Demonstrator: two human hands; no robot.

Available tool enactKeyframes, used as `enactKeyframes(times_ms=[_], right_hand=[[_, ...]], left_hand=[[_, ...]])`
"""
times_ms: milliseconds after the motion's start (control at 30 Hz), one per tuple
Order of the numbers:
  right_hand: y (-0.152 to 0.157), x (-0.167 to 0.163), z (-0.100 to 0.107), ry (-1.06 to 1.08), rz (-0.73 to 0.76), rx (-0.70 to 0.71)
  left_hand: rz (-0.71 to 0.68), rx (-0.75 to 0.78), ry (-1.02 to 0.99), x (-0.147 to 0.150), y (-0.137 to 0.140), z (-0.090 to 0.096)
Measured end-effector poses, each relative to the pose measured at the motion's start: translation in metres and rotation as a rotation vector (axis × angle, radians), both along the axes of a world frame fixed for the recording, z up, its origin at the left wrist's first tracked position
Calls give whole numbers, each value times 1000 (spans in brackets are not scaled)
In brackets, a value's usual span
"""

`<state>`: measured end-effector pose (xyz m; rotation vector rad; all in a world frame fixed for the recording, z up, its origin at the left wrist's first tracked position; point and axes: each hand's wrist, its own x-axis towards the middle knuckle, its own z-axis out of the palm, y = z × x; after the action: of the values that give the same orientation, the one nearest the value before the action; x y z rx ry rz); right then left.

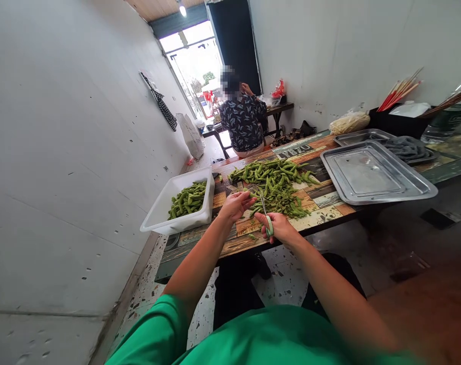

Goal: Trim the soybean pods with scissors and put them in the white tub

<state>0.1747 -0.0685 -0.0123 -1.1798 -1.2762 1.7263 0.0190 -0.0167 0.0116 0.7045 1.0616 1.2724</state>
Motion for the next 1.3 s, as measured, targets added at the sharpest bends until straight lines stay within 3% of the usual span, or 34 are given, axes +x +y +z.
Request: enactKeyframes(times_ms=[433,600,700,800,833,933,1033,1133,1167,1300], right_hand=[[5,-4,0,-47,-62,71],[3,-7,-4,-46,-85,46],[3,-3,-6,-4,-74,29],[6,7,-6,78,-95,-12],[7,10,-7,102,-103,-25],[11,18,-9,153,-106,-47],[12,18,-10,162,-100,-65],[10,16,-9,135,-77,-67],[9,16,-9,129,-64,-63],[6,19,-7,116,-21,-48]], left_hand=[[-2,32,24,13,-16,-5],[31,75,157,11,-18,-7],[156,208,478,-14,-18,9],[561,360,1041,-61,-18,40],[681,357,1224,-76,-18,51],[751,224,1650,-98,-18,70],[523,251,1856,-79,-17,55],[24,271,1938,-48,-12,18],[-64,242,1947,-41,-9,6],[-130,156,1829,-43,7,-21]])
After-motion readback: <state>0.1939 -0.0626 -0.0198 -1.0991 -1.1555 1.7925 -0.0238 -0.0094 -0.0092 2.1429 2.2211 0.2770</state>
